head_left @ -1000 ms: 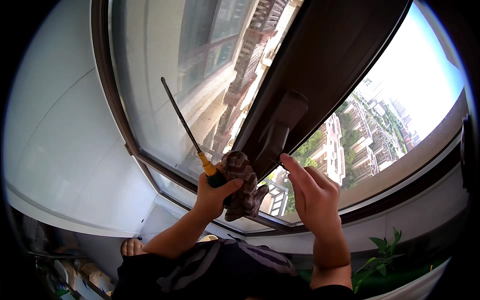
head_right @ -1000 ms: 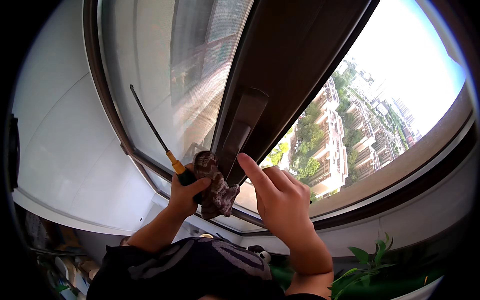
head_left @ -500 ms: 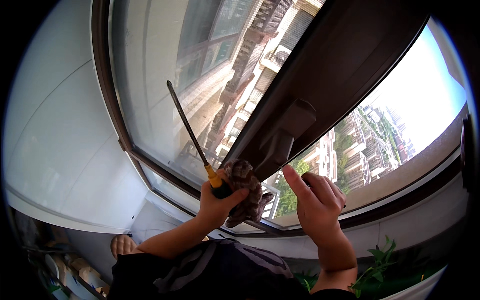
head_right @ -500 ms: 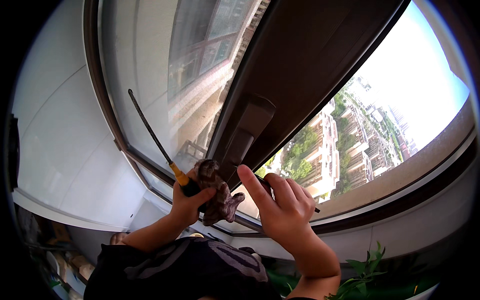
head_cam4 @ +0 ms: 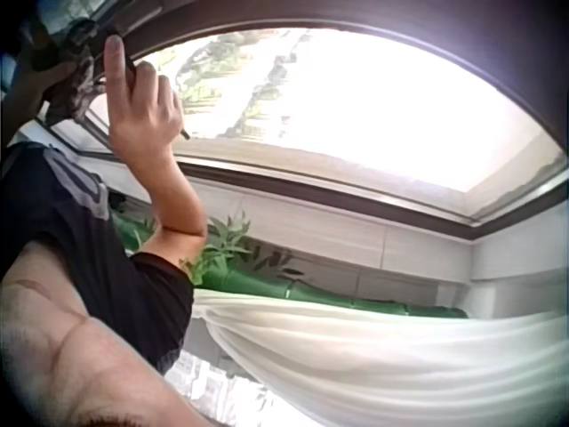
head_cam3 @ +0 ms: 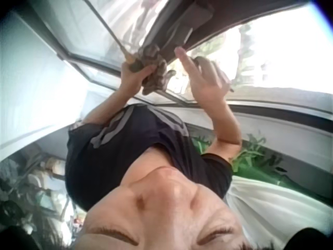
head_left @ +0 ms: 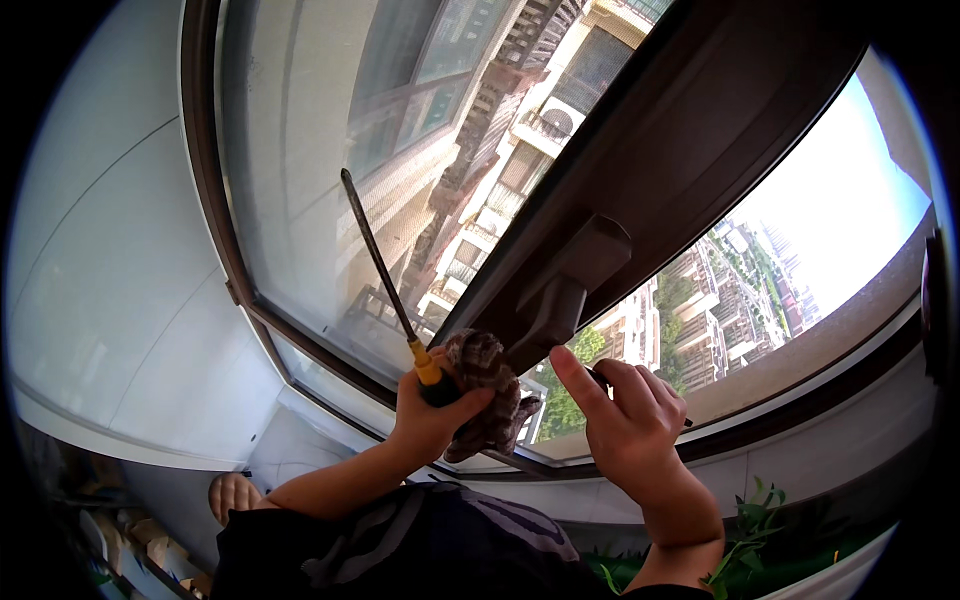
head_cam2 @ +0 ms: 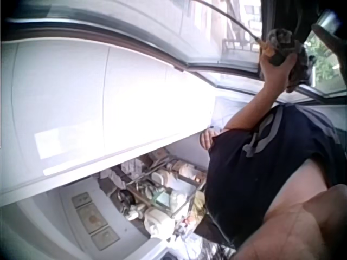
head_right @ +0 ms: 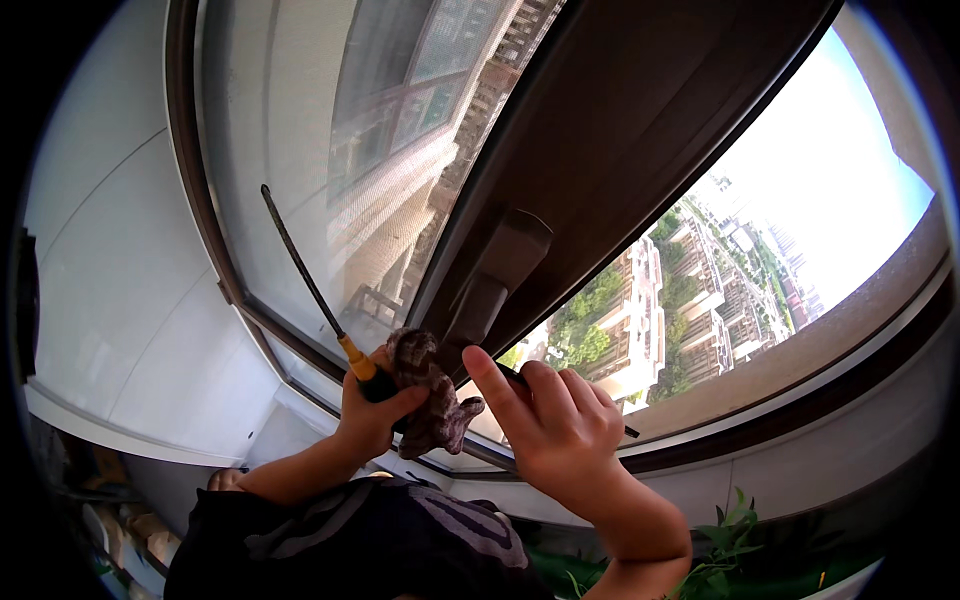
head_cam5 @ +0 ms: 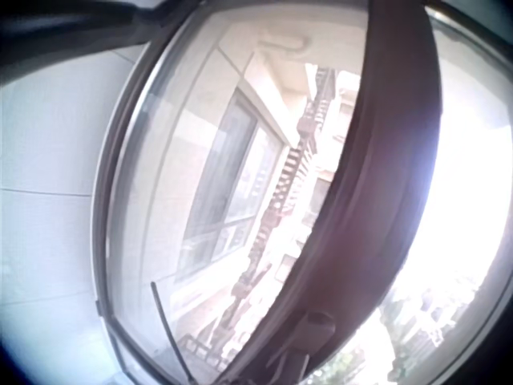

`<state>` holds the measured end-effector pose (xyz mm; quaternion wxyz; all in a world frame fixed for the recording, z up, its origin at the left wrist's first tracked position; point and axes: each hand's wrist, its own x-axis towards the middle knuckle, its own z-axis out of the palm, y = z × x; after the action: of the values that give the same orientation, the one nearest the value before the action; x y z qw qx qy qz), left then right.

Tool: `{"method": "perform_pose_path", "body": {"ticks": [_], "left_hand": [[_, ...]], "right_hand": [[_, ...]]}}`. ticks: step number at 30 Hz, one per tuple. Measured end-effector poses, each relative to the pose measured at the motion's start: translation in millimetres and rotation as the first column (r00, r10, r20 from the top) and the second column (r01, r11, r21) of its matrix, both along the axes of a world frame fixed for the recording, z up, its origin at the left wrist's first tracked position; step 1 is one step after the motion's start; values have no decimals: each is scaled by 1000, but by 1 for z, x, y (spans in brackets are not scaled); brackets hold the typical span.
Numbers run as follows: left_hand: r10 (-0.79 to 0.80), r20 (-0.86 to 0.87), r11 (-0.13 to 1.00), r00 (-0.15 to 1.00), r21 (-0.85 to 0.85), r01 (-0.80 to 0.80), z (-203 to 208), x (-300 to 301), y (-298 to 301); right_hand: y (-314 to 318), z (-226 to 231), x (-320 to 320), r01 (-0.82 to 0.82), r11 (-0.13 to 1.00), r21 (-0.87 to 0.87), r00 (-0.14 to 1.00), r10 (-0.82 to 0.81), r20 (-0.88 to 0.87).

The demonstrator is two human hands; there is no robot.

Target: The person uses a screwdriver to work on a window frame's track and hardware, then wipes the frame with a cloth.

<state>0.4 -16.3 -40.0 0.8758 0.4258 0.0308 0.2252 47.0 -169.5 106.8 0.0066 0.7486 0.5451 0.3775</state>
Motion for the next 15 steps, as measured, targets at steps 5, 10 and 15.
{"method": "perform_pose_path", "body": {"ticks": [5, 10, 15], "left_hand": [[37, -2, 997, 999, 63, -37, -3, 0, 1], [45, -7, 996, 999, 79, -44, -4, 0, 3], [-22, -25, 1000, 999, 22, 22, 6, -2, 0]], "right_hand": [[3, 2, -3, 5, 1000, 18, 1000, -5, 9], [5, 5, 1, 4, 1000, 12, 999, -5, 31], [-1, 4, -1, 29, 999, -44, 1000, -29, 12]]}}
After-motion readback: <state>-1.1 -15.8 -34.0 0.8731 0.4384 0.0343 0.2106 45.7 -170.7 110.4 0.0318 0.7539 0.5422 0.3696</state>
